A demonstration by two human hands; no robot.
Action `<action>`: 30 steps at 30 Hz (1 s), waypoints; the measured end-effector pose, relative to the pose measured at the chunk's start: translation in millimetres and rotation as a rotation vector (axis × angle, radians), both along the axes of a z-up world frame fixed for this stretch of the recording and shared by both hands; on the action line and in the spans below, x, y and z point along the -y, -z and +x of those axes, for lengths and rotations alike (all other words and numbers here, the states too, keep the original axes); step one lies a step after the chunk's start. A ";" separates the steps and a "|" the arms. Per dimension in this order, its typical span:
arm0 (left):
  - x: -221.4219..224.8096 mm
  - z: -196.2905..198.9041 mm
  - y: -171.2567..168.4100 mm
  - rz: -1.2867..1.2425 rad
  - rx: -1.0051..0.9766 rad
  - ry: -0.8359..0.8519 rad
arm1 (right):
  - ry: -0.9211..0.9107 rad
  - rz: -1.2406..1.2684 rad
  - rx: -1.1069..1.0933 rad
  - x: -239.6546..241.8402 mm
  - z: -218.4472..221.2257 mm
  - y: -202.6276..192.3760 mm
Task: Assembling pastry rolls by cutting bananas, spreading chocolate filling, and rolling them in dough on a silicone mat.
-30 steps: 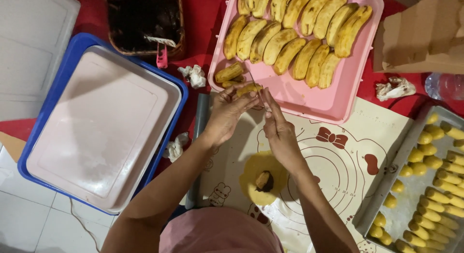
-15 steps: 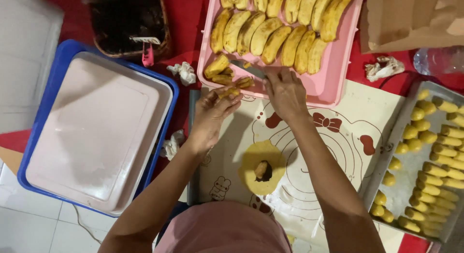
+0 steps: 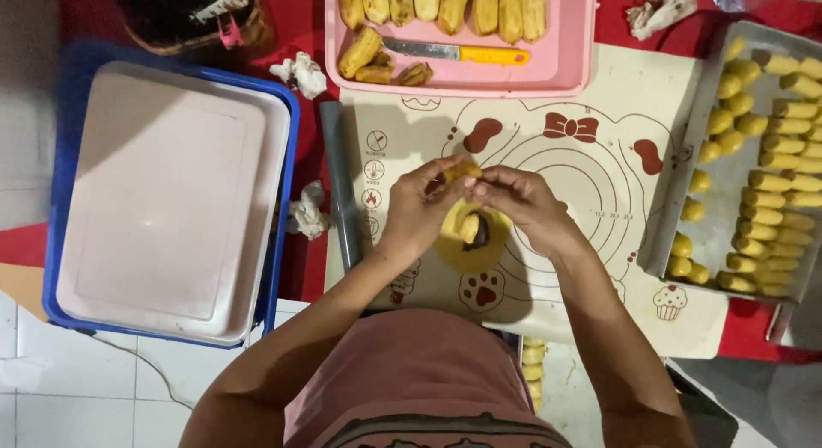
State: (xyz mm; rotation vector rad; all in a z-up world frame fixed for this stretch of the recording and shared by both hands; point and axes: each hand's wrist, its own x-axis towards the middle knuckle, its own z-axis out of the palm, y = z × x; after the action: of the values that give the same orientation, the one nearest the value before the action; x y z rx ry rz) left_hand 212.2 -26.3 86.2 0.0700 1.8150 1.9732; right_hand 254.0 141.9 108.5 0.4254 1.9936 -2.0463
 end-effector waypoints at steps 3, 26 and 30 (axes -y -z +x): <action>-13.4 15.3 16.6 -0.063 -0.071 0.112 | 0.093 -0.016 0.023 -12.6 32.0 15.1; -28.1 149.2 94.0 -0.215 -0.103 -0.053 | -0.065 0.074 0.021 -80.9 97.9 85.7; -10.8 143.5 94.6 -0.503 -0.328 -0.086 | -0.224 0.155 0.062 -75.8 78.3 64.6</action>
State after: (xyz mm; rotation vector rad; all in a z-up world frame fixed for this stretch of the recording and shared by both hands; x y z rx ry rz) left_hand 355.8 -15.5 -8.4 0.1655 2.5145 1.5670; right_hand 332.2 217.7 44.0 0.2774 2.0671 -1.7328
